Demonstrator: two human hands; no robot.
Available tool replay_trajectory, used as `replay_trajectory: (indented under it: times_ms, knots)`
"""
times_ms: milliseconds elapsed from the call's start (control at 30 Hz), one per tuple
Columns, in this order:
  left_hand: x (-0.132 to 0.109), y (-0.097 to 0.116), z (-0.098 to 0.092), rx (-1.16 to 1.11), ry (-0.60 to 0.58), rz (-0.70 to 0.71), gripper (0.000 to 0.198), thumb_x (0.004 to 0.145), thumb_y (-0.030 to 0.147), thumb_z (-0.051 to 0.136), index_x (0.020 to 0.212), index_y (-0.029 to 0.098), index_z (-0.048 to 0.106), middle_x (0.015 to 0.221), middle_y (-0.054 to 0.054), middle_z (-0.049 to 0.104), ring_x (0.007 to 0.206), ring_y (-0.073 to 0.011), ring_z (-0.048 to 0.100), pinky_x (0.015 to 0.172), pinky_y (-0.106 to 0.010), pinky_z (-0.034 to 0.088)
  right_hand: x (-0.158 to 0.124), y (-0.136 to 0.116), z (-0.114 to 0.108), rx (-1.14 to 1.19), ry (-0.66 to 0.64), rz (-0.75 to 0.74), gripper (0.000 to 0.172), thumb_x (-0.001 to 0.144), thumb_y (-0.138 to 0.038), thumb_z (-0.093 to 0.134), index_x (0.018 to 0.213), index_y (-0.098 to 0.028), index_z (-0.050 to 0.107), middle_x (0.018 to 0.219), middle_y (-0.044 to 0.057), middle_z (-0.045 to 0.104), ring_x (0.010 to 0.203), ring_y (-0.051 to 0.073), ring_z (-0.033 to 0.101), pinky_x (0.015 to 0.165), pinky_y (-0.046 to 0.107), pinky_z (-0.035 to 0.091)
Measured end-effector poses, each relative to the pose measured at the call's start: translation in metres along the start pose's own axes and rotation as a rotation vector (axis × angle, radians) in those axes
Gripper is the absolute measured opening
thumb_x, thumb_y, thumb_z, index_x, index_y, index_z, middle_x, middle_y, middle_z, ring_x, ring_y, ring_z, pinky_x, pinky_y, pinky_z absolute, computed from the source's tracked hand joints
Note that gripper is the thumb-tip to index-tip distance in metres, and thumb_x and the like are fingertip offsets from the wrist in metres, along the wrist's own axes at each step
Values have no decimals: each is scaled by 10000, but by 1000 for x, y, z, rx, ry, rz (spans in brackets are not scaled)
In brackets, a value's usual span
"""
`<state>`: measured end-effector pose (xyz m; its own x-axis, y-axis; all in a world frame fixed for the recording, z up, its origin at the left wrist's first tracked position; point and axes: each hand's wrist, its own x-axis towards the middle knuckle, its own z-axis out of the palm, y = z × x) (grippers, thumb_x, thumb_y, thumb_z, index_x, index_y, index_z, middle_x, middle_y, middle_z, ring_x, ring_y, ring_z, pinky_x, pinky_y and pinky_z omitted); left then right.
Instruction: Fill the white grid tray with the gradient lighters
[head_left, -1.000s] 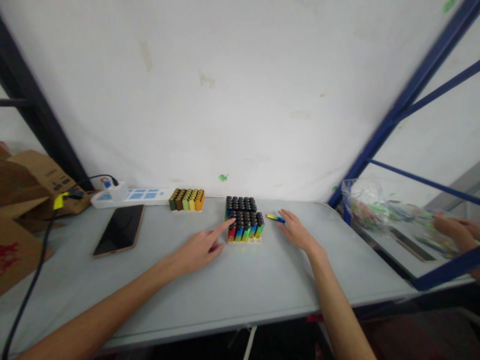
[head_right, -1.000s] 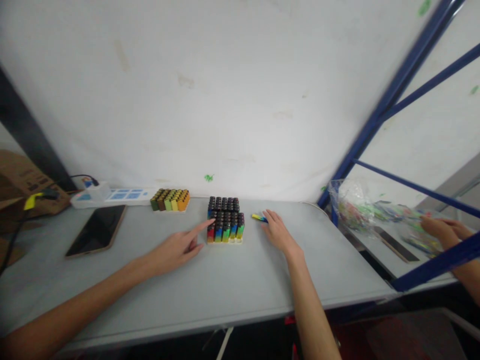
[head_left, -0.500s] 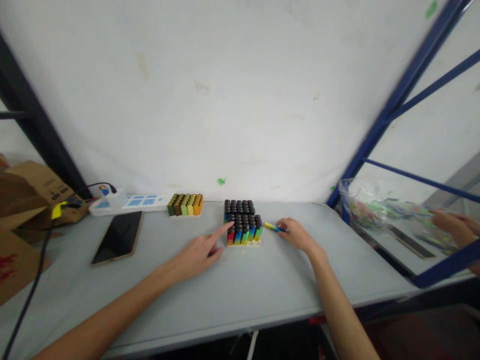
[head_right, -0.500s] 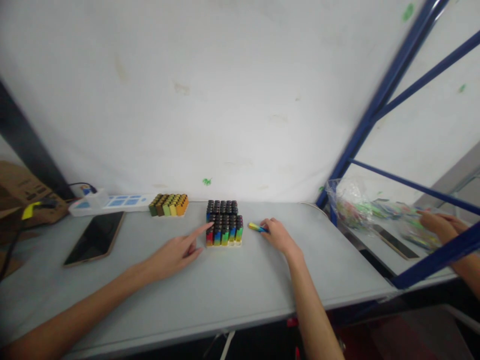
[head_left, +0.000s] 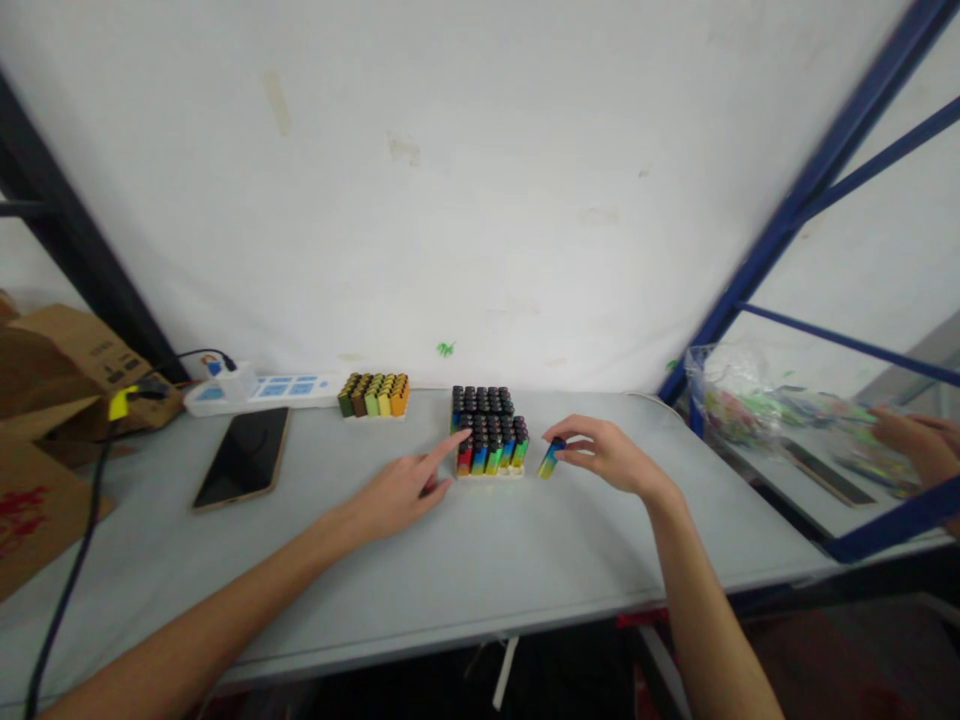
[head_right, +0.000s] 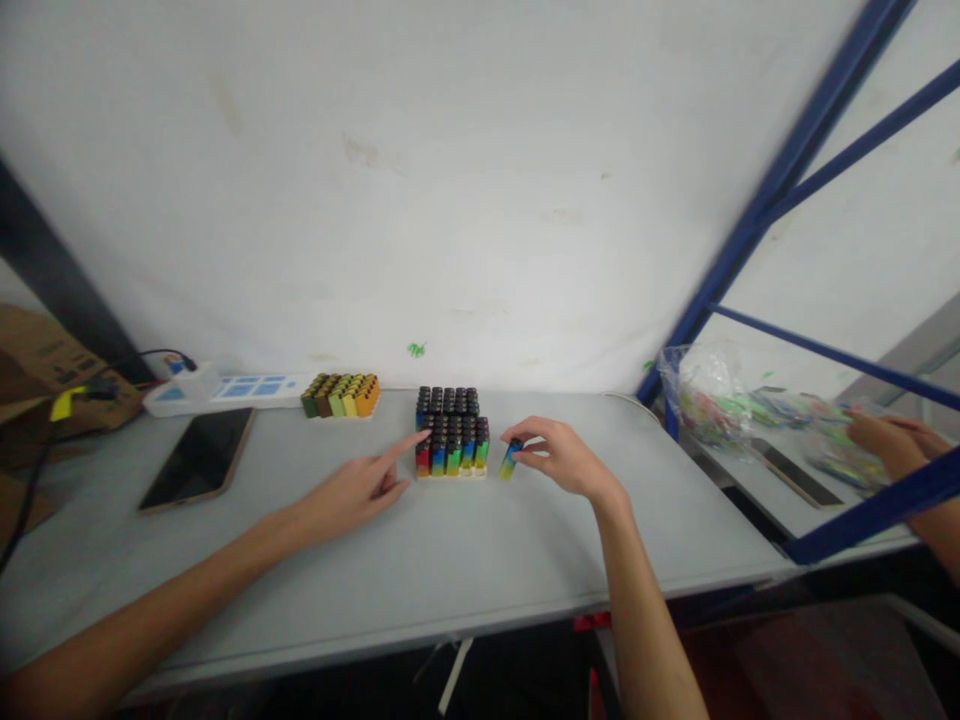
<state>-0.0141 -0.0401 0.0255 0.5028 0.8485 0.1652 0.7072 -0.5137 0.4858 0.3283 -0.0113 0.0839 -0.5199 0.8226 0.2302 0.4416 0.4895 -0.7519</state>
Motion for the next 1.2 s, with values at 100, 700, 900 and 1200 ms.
replay_trajectory:
  times_ms: [100, 700, 900, 1200]
  knots:
    - [0, 0, 1, 6, 1, -8, 693, 973, 296, 465, 1598, 277, 167, 716, 50, 575, 629, -156, 564, 661, -248, 413, 5, -17, 14, 30, -28, -80, 255, 895, -289, 670, 1138, -224, 716, 1141, 68, 693, 999, 196, 691, 907, 370, 611]
    - [0, -3, 2, 6, 3, 2, 703, 968, 299, 469, 1598, 307, 156, 730, 49, 582, 639, -162, 574, 656, -247, 413, 24, -8, 51, -258, 122, -299, 172, 931, -208, 655, 1096, -218, 705, 1037, 57, 660, 827, 150, 650, 778, 304, 569]
    - [0, -3, 2, 15, 13, 5, 701, 968, 304, 468, 1598, 302, 160, 722, 50, 578, 629, -161, 568, 646, -245, 410, 22, -11, 52, -228, 104, -272, 156, 940, -214, 645, 1089, -209, 690, 1001, 41, 673, 811, 137, 670, 816, 292, 555]
    - [-1, -1, 1, 9, 9, 11, 709, 964, 282, 462, 1602, 291, 152, 688, 58, 558, 608, -161, 553, 644, -245, 403, 24, -6, 49, -273, 135, -275, 152, 940, -223, 647, 1082, -197, 695, 968, 49, 684, 797, 148, 684, 799, 298, 566]
